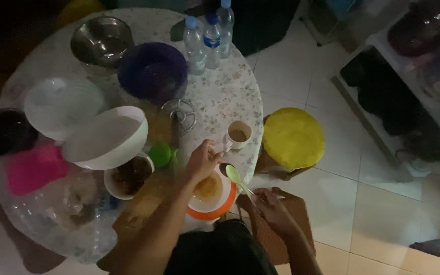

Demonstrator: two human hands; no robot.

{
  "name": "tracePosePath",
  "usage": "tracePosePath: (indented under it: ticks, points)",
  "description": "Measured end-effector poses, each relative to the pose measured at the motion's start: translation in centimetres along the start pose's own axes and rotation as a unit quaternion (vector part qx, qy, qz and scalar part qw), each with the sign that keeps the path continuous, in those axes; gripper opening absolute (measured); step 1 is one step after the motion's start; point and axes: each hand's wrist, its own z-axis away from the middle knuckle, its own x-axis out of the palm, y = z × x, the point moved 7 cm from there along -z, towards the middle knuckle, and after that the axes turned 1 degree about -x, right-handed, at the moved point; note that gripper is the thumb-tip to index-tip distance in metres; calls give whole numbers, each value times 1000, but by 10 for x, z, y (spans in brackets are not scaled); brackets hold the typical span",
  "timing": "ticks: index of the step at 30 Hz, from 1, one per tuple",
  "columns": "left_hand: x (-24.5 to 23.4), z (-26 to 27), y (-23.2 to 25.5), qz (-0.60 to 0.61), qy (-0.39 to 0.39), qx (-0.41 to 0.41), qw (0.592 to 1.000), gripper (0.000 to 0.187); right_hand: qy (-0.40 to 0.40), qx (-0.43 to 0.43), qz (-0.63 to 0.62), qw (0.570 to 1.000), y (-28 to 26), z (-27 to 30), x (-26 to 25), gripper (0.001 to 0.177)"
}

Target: Organizing various food containers, bowls, and bottles on a dining table.

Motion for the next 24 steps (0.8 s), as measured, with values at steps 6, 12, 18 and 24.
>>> tracePosePath:
  ticks: [6, 12, 18, 24]
  points:
    - [5, -10, 13, -3, -12, 5, 1000, 47, 24, 35, 62, 997, -8, -6, -16, 26]
    - [19, -21, 10, -31, -62, -2, 998, 46, -2, 34, 20, 999, -2, -22, -25, 27]
    - [40, -37, -16, -55, -106, -8, 993, 43, 44, 25, 120, 992, -24, -20, -34, 23]
    - [32, -31, -10, -39, -131, -53, 989, 37, 36, -289, 411, 864, -70, -9, -23, 11]
